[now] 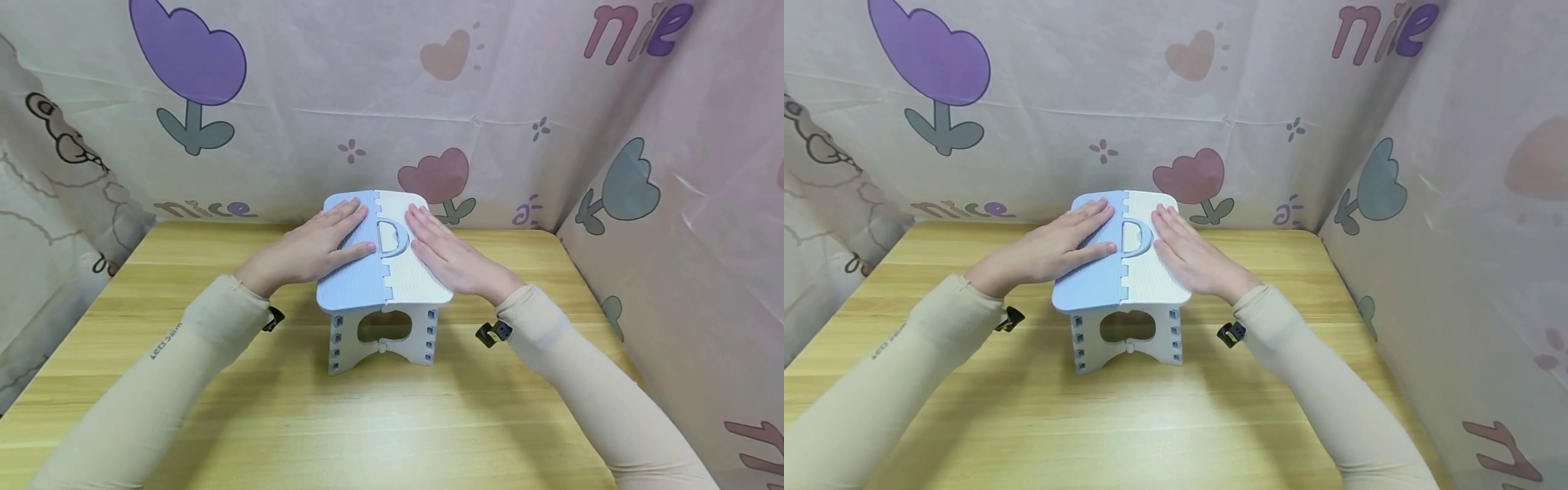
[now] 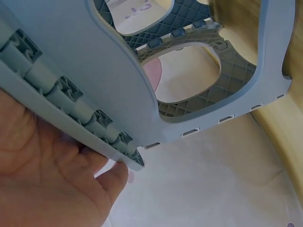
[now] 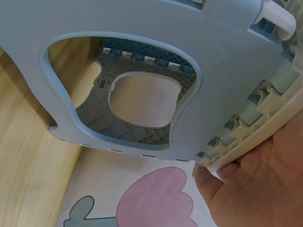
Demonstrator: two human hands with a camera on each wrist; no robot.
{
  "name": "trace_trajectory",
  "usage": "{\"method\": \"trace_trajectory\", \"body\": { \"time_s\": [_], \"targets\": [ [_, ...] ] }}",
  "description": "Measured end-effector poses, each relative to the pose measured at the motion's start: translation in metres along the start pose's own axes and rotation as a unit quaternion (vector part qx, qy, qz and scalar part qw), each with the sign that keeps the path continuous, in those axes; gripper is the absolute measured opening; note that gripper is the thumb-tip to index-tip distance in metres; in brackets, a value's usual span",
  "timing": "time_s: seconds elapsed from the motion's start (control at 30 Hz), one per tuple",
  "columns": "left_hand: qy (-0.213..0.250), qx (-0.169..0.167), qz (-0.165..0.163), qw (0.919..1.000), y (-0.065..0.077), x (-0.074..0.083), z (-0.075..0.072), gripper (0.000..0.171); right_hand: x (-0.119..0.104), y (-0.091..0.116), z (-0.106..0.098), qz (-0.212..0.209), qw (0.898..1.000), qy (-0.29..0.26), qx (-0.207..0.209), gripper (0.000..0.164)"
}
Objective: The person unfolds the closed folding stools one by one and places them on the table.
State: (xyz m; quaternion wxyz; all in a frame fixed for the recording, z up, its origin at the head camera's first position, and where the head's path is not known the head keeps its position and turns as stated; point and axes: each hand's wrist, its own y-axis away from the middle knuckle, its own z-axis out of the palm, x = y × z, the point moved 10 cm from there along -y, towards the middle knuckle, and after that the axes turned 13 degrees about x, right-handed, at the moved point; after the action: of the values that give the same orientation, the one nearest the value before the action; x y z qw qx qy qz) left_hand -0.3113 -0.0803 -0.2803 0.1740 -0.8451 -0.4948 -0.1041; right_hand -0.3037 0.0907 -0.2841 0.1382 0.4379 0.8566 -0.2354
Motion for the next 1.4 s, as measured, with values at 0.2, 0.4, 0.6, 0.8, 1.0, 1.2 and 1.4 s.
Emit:
{"method": "trace_trajectory", "body": {
  "time_s": [0.2, 0.4, 0.6, 0.8, 1.0, 1.2, 1.4],
  "targets": [
    [0.001, 0.002, -0.001, 1.0, -0.001, -0.003, -0.001, 0.085, 0.0, -0.003, 0.001, 0.001, 1.0, -0.001, 0.001, 0.062],
    [0.013, 0.003, -0.007, 0.9999, 0.001, -0.007, 0.002, 0.086, 0.0, -0.002, 0.005, 0.004, 1.0, 0.001, -0.002, 0.062],
    [0.019, 0.014, -0.004, 0.9997, -0.001, -0.008, 0.003, 0.085, 0.001, -0.003, 0.004, 0.01, 1.0, -0.007, 0.004, 0.061],
    [0.021, 0.017, -0.005, 0.9996, -0.003, -0.009, 0.004, 0.084, 0.003, -0.005, 0.005, 0.014, 1.0, -0.013, 0.006, 0.061],
    [0.022, 0.027, -0.012, 0.9993, -0.005, -0.009, 0.004, 0.085, 0.008, -0.005, 0.003, 0.024, 0.999, -0.021, 0.016, 0.061],
    [0.049, 0.07, -0.022, 0.9961, -0.005, -0.01, -0.005, 0.083, 0.013, -0.003, -0.008, 0.029, 0.999, -0.027, 0.035, 0.062],
    [0.046, 0.127, -0.069, 0.9884, -0.001, -0.033, -0.027, 0.079, 0.027, -0.002, -0.028, 0.043, 0.997, -0.023, 0.062, 0.063]
  ]
}}
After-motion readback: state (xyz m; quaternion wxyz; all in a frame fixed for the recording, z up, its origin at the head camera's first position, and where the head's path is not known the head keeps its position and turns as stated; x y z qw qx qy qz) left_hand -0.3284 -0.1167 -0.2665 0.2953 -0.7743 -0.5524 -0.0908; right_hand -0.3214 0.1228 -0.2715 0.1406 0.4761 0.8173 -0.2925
